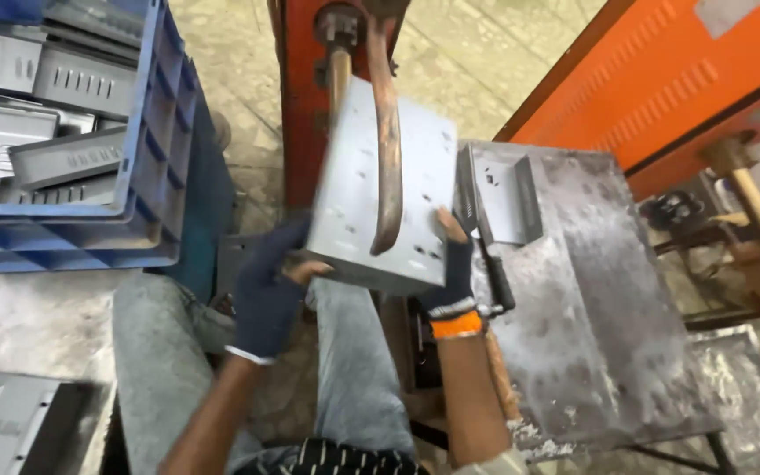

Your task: Assembling metal box components using a spot welding machine and a hammer.

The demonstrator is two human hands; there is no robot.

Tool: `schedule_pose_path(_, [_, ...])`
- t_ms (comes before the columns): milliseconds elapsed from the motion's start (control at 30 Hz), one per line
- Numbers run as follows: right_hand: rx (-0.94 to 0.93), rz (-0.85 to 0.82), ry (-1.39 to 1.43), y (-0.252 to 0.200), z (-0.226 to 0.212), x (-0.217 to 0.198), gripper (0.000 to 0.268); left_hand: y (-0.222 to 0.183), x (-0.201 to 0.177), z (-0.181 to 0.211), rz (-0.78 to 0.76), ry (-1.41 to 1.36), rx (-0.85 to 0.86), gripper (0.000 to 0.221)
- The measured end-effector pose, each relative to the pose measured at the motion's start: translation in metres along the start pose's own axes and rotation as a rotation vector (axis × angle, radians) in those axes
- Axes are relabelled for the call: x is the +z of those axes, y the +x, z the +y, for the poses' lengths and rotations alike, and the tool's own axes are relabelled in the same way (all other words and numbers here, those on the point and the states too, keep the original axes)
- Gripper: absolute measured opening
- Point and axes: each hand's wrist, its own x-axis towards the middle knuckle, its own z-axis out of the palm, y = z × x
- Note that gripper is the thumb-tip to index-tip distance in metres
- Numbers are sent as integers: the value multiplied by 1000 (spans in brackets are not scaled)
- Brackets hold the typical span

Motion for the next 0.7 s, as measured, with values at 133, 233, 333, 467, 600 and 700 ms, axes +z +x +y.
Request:
schedule_pose_path(133, [117,129,-12,-24,9,-37,55,-18,45,17,167,-128,-53,87])
schedule_pose_path(233, [-403,297,-922,-26,17,-30,62,-31,64,-33,246,-122,-179,85])
schedule_pose_path(333, [-681,241,-1185,-38,8,15,47,-7,38,2,205,87,-92,73])
schedule_pose_path(467, [-815,-11,-1362,-6,5,13,36,18,28,7,17,114,-44,69])
schedule_pose_path(600, [-330,-17,-1643,5,-22,38,23,29,26,-7,-225,-20,-94,81])
schedule_pose_path(700, [-496,-27,-1708,-10,-47,67,22,30,28,-14,-328,-263,-51,96])
